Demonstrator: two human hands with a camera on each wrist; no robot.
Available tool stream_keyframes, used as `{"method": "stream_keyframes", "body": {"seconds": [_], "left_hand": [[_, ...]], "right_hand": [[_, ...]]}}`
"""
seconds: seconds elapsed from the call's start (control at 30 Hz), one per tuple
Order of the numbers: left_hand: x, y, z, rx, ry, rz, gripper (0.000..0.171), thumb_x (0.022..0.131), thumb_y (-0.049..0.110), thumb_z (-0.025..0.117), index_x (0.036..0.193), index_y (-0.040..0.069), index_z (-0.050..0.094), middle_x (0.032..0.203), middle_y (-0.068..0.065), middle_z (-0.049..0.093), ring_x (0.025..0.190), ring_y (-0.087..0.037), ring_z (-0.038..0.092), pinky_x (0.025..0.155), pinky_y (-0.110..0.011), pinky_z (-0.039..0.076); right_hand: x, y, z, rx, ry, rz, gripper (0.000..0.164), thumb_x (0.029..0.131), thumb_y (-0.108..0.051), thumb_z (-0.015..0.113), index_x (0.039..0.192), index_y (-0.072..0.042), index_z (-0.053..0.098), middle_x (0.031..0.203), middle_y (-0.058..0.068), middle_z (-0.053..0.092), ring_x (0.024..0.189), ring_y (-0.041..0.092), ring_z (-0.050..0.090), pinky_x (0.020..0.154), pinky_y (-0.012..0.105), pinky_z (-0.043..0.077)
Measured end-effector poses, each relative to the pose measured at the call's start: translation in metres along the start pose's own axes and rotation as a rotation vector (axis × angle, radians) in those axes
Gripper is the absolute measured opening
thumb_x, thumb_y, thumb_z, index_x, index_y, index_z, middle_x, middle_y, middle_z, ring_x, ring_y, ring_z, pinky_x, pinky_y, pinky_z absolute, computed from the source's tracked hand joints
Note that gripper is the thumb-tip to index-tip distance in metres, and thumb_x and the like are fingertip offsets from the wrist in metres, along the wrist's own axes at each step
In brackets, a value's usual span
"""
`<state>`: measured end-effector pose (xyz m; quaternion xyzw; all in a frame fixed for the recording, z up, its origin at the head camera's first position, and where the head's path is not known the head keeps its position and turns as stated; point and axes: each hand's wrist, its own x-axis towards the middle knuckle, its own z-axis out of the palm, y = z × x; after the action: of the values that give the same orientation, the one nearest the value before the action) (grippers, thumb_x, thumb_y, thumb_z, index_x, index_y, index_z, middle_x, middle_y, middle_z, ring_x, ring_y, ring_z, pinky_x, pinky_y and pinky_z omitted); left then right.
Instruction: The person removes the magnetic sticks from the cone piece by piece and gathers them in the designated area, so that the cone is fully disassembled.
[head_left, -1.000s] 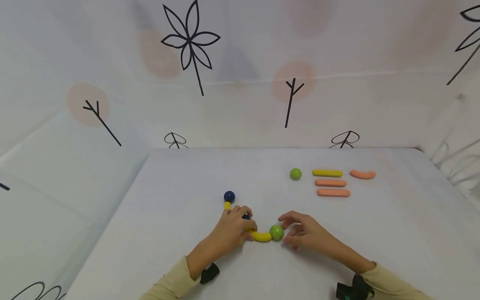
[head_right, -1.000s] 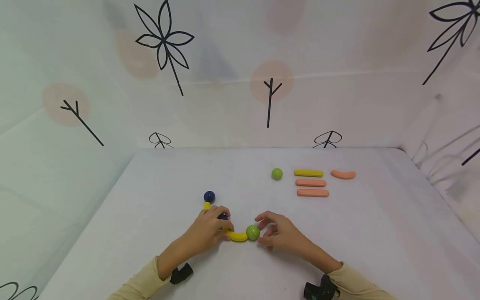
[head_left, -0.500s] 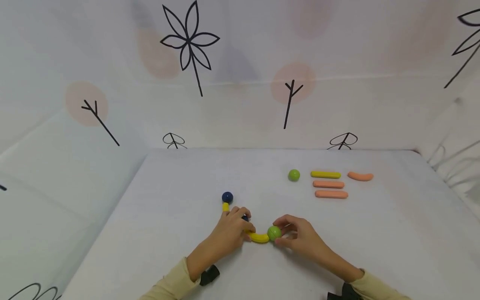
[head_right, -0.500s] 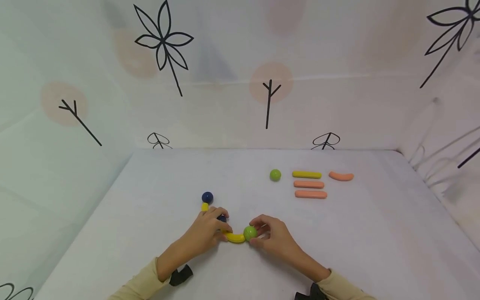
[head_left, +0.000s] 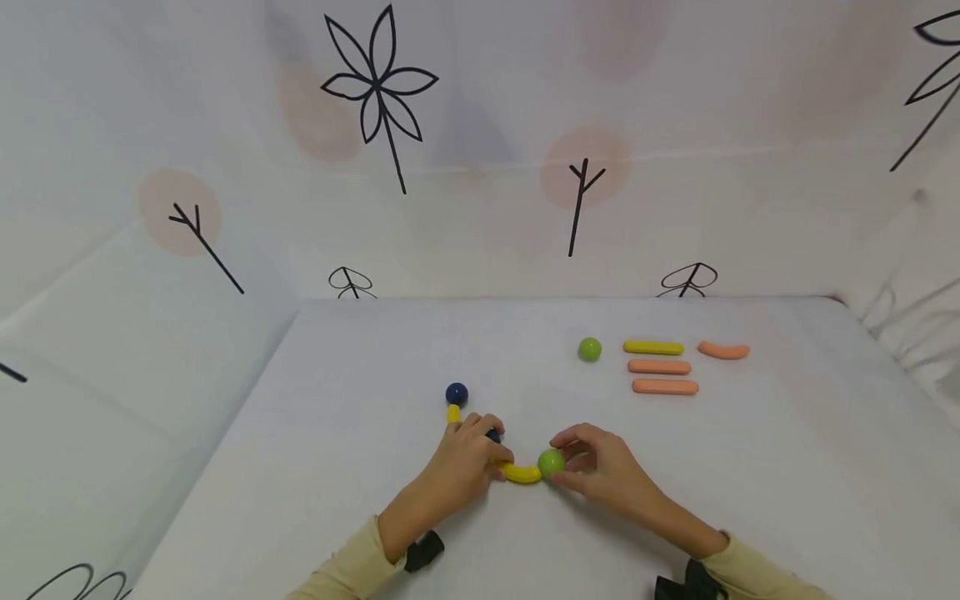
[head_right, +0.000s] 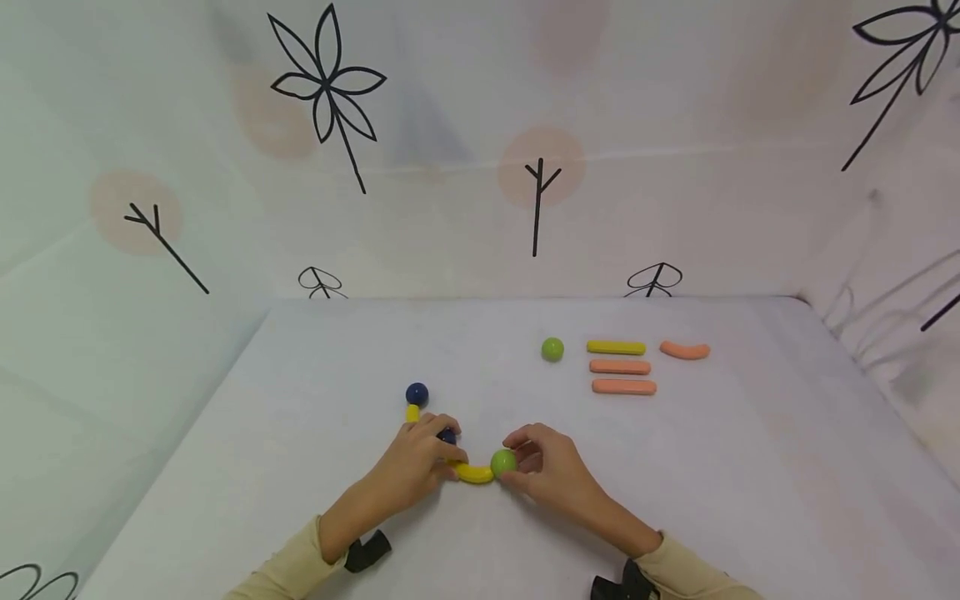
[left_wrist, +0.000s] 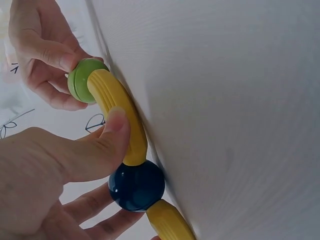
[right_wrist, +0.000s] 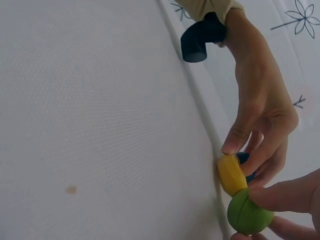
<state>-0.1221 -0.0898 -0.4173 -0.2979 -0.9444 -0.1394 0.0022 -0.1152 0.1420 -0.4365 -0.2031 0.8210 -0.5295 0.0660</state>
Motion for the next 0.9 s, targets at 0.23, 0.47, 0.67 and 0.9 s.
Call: {"method": "stream_keyframes", "body": {"seconds": [0.23, 0.47, 0.67, 0.9], "left_hand": [[0.000, 0.000, 0.000, -0.012, -0.007, -0.019, 0.017, 0.080, 0.017, 0.076, 0.096, 0.021, 0.077, 0.111, 0.001, 0.058, 0.097, -0.016, 0.048, 0.081, -0.038, 0.040], [0.001, 0.000, 0.003, 0.008, 0.000, -0.009, 0.016, 0.080, 0.018, 0.076, 0.096, 0.022, 0.077, 0.112, 0.001, 0.058, 0.098, -0.017, 0.048, 0.082, -0.038, 0.040], [0.000, 0.000, 0.004, 0.021, 0.014, 0.007, 0.015, 0.080, 0.020, 0.075, 0.095, 0.022, 0.077, 0.112, 0.001, 0.058, 0.098, -0.017, 0.048, 0.083, -0.040, 0.040], [0.000, -0.001, 0.005, 0.016, 0.023, 0.011, 0.016, 0.080, 0.019, 0.076, 0.096, 0.021, 0.077, 0.113, 0.000, 0.058, 0.099, -0.017, 0.049, 0.084, -0.040, 0.040]], "right_hand": [[0.003, 0.000, 0.000, -0.060, -0.028, -0.051, 0.035, 0.073, -0.012, 0.082, 0.102, -0.003, 0.064, 0.098, 0.003, 0.065, 0.083, 0.015, 0.061, 0.072, 0.028, 0.053], [0.001, 0.000, -0.004, -0.089, -0.011, -0.065, 0.034, 0.073, -0.005, 0.080, 0.102, -0.004, 0.064, 0.099, 0.002, 0.063, 0.090, 0.019, 0.062, 0.076, 0.026, 0.053], [0.001, -0.001, -0.024, -0.130, 0.070, -0.071, 0.037, 0.070, 0.005, 0.078, 0.103, -0.004, 0.064, 0.101, 0.002, 0.063, 0.091, 0.021, 0.062, 0.075, 0.026, 0.053], [0.012, 0.004, -0.050, -0.189, 0.124, -0.068, 0.034, 0.073, 0.002, 0.077, 0.105, -0.002, 0.064, 0.100, 0.005, 0.065, 0.089, 0.021, 0.064, 0.075, 0.028, 0.054]]}}
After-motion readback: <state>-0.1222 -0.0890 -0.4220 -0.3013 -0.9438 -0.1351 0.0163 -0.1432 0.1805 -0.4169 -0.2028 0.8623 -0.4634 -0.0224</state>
